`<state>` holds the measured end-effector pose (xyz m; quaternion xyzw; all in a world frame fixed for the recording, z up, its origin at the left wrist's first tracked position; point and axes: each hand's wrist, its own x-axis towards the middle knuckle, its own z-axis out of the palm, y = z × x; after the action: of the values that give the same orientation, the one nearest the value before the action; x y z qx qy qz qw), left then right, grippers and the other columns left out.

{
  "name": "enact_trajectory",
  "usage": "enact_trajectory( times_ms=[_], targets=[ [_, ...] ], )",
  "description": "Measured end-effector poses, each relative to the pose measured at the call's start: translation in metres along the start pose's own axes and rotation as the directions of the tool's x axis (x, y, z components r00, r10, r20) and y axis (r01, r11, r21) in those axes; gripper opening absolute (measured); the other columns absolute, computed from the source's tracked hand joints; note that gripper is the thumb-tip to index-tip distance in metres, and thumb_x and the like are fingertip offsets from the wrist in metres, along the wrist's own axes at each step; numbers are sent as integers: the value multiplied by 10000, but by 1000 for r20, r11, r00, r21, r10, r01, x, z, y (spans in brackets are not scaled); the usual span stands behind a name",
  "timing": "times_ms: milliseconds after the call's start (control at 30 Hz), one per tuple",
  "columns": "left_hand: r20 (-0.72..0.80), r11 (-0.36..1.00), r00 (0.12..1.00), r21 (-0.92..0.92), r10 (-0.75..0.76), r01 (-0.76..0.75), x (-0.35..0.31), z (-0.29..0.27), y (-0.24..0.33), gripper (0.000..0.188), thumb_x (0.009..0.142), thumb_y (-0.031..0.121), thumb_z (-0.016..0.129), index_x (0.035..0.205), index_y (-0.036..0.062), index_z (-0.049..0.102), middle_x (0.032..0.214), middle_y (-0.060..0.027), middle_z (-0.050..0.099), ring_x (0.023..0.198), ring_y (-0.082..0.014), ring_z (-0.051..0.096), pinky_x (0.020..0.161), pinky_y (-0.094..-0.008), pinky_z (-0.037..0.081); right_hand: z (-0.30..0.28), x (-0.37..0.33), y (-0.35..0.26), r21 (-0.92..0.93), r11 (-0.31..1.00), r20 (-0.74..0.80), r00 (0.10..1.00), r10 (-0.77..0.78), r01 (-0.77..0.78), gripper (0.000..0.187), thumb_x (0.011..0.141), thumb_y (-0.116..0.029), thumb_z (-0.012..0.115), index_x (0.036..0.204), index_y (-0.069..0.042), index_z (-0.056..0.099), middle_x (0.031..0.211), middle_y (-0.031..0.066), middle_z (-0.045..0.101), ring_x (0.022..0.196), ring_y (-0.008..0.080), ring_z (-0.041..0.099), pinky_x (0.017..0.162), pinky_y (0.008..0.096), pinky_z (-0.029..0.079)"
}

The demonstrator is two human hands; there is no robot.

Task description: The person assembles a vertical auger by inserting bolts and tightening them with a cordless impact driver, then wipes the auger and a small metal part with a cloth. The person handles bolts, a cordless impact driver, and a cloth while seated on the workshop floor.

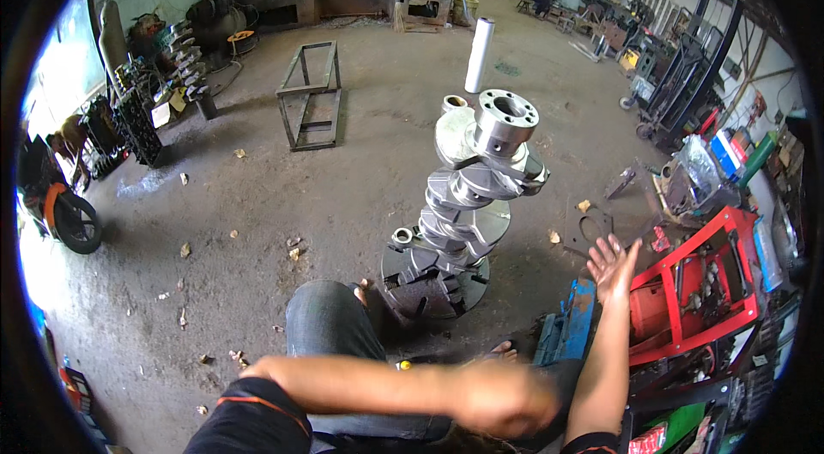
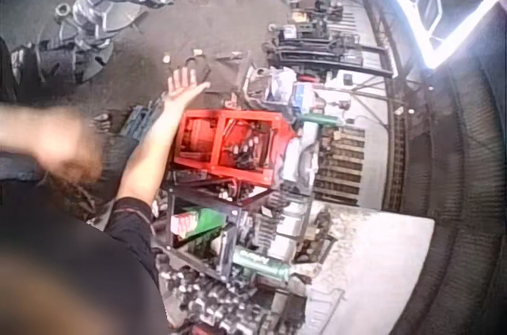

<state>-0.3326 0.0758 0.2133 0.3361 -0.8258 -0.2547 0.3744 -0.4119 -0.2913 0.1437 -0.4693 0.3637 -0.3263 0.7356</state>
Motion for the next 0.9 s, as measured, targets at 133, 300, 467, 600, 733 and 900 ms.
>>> enact_trajectory(
  times_ms=[133, 300, 467, 600, 733, 900],
  targets=[
    [245, 993, 963, -1, -111, 115, -39, 141, 19, 197, 830, 245, 605, 941, 127, 717, 963, -123, 714, 889, -349, 677, 695, -503, 520, -13, -41, -7, 459, 883, 111, 992, 54, -99, 959, 818, -886, 395, 1396, -131, 516, 1354, 84, 591, 1185, 321, 572, 956, 489, 476],
    [57, 943, 995, 327, -83, 60, -73, 151, 21, 236, 831, 286, 582, 1017, 193, 693, 1219, -38, 627, 1163, -225, 561, 955, -375, 417, -1, -74, -24, 682, 721, 468, 832, -299, -124, 1121, 763, -921, 390, 1524, -98, 375, 1537, 233, 398, 1378, 457, 414, 1124, 621, 334],
    [265, 911, 960, 411, -88, -30, -67, 118, 8, 290, 815, 275, 613, 1078, 161, 653, 1202, -47, 620, 1123, -219, 569, 953, -392, 430, 32, -90, -41, 696, 712, 509, 764, -397, -93, 1220, 715, -981, 270, 1571, -111, 280, 1593, 250, 277, 1437, 465, 312, 1156, 615, 283],
    [-107, 997, 992, -41, -71, 67, -45, 62, -14, 314, 807, 115, 677, 1103, 78, 578, 1243, -137, 620, 1153, -335, 611, 959, -443, 507, 49, -100, -48, 718, 685, 504, 771, -390, -122, 1205, 731, -974, 293, 1563, -102, 298, 1584, 243, 296, 1424, 456, 333, 1157, 601, 294],
    [-450, 842, 798, -523, -402, 130, -31, -37, -34, 633, 734, 172, 883, 1214, 61, 485, 1397, -160, 508, 1285, -298, 509, 1091, -434, 400, 57, -107, -48, 668, 737, 501, 795, -343, -102, 1199, 733, -979, 262, 1571, -121, 293, 1581, 230, 316, 1433, 430, 334, 1171, 569, 264],
    [-605, 580, 652, -758, -456, -298, -9, -105, -69, 688, 733, 178, 870, 1261, 59, 445, 1433, -140, 475, 1311, -261, 481, 1112, -412, 380, 77, -102, -46, 648, 753, 518, 793, -321, -118, 1214, 724, -986, 255, 1577, -123, 283, 1580, 239, 317, 1440, 424, 323, 1171, 528, 289]
  ],
)
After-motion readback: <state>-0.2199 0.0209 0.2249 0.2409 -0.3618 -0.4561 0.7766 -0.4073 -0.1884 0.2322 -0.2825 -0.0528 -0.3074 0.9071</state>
